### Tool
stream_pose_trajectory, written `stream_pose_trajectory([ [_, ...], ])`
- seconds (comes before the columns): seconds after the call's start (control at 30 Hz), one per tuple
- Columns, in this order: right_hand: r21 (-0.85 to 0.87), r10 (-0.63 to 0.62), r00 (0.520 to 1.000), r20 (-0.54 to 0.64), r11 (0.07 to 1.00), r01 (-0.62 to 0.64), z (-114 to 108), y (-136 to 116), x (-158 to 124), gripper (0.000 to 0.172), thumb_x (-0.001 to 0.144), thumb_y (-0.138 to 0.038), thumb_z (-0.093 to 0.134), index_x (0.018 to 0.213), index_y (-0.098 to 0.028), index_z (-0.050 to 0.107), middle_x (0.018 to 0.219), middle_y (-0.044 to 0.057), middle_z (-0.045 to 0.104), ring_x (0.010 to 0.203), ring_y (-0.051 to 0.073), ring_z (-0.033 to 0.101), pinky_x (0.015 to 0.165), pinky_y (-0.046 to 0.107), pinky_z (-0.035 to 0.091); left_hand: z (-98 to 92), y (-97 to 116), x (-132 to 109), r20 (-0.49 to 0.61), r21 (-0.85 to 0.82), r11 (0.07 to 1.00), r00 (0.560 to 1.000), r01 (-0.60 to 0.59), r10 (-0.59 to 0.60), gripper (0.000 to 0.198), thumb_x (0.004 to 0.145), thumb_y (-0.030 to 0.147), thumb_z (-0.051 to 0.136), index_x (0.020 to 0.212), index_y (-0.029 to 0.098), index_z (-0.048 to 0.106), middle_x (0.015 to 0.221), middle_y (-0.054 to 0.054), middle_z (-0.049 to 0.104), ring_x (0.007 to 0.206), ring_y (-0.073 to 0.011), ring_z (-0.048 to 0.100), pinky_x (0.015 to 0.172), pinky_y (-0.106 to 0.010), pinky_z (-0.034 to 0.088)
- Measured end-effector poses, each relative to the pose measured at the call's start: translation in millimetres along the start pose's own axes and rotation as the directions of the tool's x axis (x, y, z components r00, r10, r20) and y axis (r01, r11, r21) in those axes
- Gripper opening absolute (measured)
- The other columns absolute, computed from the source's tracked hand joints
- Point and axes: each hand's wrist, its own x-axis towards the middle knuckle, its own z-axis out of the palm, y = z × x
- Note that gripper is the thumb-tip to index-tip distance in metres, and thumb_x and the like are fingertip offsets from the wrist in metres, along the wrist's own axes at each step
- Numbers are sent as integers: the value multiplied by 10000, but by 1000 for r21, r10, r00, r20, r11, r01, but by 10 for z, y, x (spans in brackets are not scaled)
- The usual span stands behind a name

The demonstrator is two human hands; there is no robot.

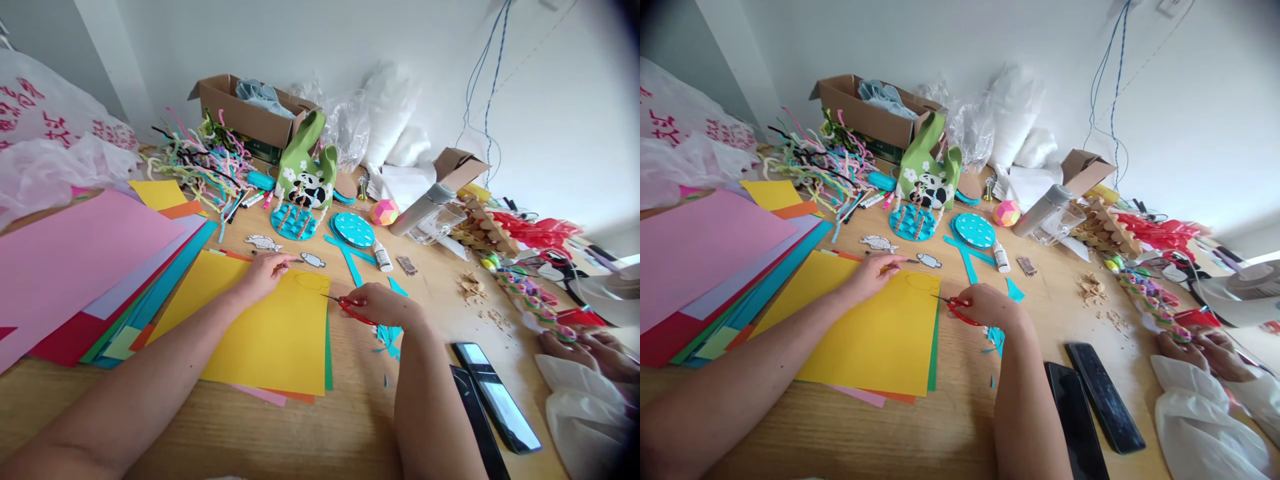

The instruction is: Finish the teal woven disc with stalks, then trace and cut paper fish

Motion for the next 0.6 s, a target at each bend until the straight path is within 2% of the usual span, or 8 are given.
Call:
stream_pose_trajectory([
  [0.6,11,6,1000,19,1000,-6,-44,-19,-28,381,787,-534,535,797,-232,768,690,66,690,590,180,552,542,288,369,4,-4,-9,10,-46,998,999,33,-32,359,789,45,514,1090,177,658,859,-24,704,790,-136,643,788,-282,519],
])
